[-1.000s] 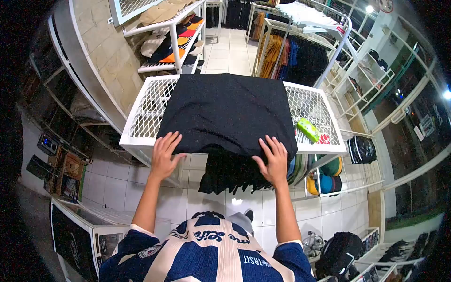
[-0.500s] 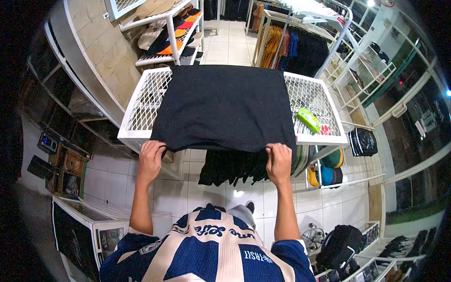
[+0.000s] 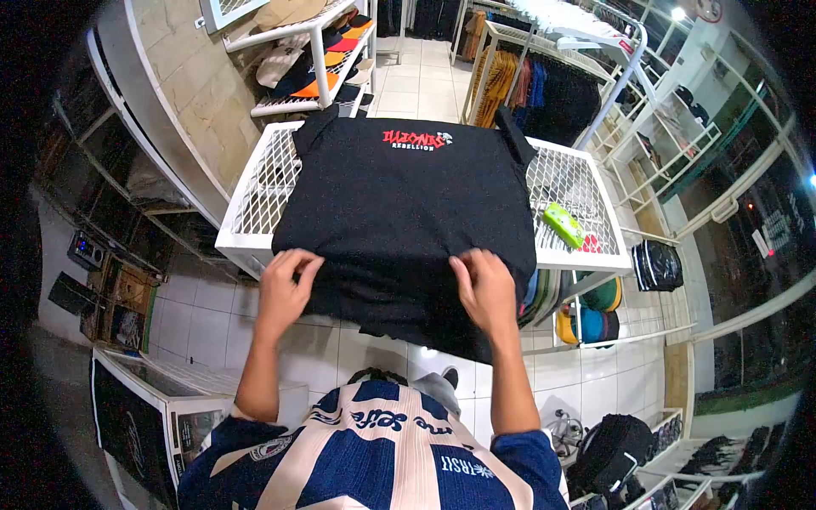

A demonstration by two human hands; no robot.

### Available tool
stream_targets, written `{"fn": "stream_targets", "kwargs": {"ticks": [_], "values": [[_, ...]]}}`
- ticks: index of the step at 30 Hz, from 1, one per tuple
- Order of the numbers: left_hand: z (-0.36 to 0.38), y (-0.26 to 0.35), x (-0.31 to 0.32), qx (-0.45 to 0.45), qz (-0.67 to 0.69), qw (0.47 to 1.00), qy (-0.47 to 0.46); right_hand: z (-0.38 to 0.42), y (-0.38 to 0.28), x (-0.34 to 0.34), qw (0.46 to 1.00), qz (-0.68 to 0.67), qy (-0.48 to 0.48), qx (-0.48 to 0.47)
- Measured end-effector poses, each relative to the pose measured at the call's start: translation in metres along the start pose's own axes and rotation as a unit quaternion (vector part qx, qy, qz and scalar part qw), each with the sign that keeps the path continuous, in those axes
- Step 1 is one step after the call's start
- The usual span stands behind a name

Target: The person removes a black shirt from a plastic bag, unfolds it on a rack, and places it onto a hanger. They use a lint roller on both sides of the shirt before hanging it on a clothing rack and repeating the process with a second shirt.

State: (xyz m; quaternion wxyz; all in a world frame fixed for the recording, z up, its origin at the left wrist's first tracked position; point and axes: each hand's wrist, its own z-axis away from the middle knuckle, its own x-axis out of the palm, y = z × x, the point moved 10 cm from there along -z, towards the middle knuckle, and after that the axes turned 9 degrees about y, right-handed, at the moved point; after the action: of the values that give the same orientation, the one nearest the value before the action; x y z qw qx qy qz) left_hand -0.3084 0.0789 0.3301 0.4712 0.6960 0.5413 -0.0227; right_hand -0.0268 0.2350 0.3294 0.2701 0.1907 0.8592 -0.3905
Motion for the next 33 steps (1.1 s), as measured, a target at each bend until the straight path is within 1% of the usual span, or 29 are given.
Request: {"fn": "stream_targets", "kwargs": {"ticks": [1,2,3,5,6,8,9,11,13,15,16,17,18,19,20,21,22,23,24,25,27,28,29,30,31,33], "values": [[-0.008,0.000,0.012,0.009,-0.034,0.999,0.016,-0.012,-0.003,0.012,0.999,0.017,0.021,-0.037],[-0.012,-0.005,0.025,0.041,-0.063,0.996,0.053,-0.024,-0.009,0.024,0.996,0.041,0.037,-0.068],[-0.014,-0.005,0.038,0.070,-0.115,0.989,0.057,-0.032,-0.010,0.038,0.994,0.061,0.044,-0.080],[-0.015,-0.017,0.060,0.056,-0.194,0.978,0.045,-0.035,0.004,0.074,0.987,0.134,0.025,-0.082],[-0.016,-0.018,0.064,0.059,-0.194,0.978,0.044,-0.036,0.003,0.079,0.987,0.135,0.027,-0.080],[-0.015,-0.017,0.058,0.065,-0.195,0.974,0.096,-0.035,0.000,0.081,0.984,0.140,0.064,-0.091],[-0.017,-0.018,0.057,0.065,-0.196,0.974,0.093,-0.036,0.000,0.081,0.984,0.140,0.063,-0.088],[-0.019,-0.028,0.060,0.039,-0.178,0.982,0.047,-0.035,0.006,0.081,0.988,0.134,0.052,-0.061],[-0.022,-0.030,0.059,0.052,-0.163,0.984,0.046,-0.037,0.005,0.080,0.988,0.135,0.055,-0.058],[-0.027,-0.027,0.057,0.067,-0.146,0.986,0.047,-0.039,0.009,0.083,0.988,0.141,0.036,-0.051],[-0.028,-0.032,0.061,0.039,-0.143,0.989,0.006,-0.041,0.010,0.081,0.988,0.142,0.039,-0.050],[-0.028,-0.038,0.066,0.010,-0.139,0.990,-0.035,-0.043,0.018,0.084,0.987,0.160,0.017,-0.026],[-0.028,-0.042,0.067,0.013,-0.139,0.990,-0.035,-0.046,0.027,0.086,0.984,0.178,-0.005,-0.003],[-0.028,-0.046,0.071,0.039,-0.161,0.986,-0.027,-0.049,0.031,0.083,0.984,0.179,-0.002,-0.002],[-0.030,-0.048,0.072,0.067,-0.184,0.981,-0.019,-0.051,0.040,0.082,0.975,0.219,-0.017,0.007],[-0.033,-0.046,0.070,0.072,-0.182,0.980,-0.018,-0.052,0.046,0.080,0.965,0.260,-0.031,0.018],[-0.036,-0.049,0.073,0.054,-0.183,0.980,-0.051,-0.053,0.055,0.078,0.960,0.268,-0.057,0.061],[-0.038,-0.053,0.077,0.036,-0.184,0.979,-0.083,-0.054,0.057,0.077,0.960,0.269,-0.053,0.062],[-0.043,-0.045,0.072,0.065,-0.195,0.977,-0.049,-0.054,0.059,0.079,0.958,0.272,-0.057,0.064],[-0.049,-0.043,0.073,0.068,-0.194,0.977,-0.047,-0.055,0.060,0.081,0.957,0.275,-0.063,0.064],[-0.067,-0.051,0.077,0.011,-0.202,0.977,-0.060,-0.070,0.063,0.079,0.958,0.277,-0.052,0.060],[-0.077,-0.050,0.076,0.044,-0.215,0.976,0.005,-0.078,0.064,0.079,0.958,0.278,-0.046,0.057],[-0.082,-0.057,0.082,0.044,-0.216,0.975,0.013,-0.085,0.065,0.079,0.958,0.279,-0.040,0.054],[-0.087,-0.060,0.086,0.032,-0.219,0.975,0.021,-0.090,0.062,0.074,0.961,0.275,0.020,0.017],[-0.089,-0.063,0.089,0.019,-0.222,0.975,0.027,-0.090,0.070,0.079,0.961,0.275,0.017,0.019],[-0.086,-0.064,0.091,0.021,-0.218,0.975,0.029,-0.090,0.072,0.073,0.960,0.265,0.093,0.007]]}}
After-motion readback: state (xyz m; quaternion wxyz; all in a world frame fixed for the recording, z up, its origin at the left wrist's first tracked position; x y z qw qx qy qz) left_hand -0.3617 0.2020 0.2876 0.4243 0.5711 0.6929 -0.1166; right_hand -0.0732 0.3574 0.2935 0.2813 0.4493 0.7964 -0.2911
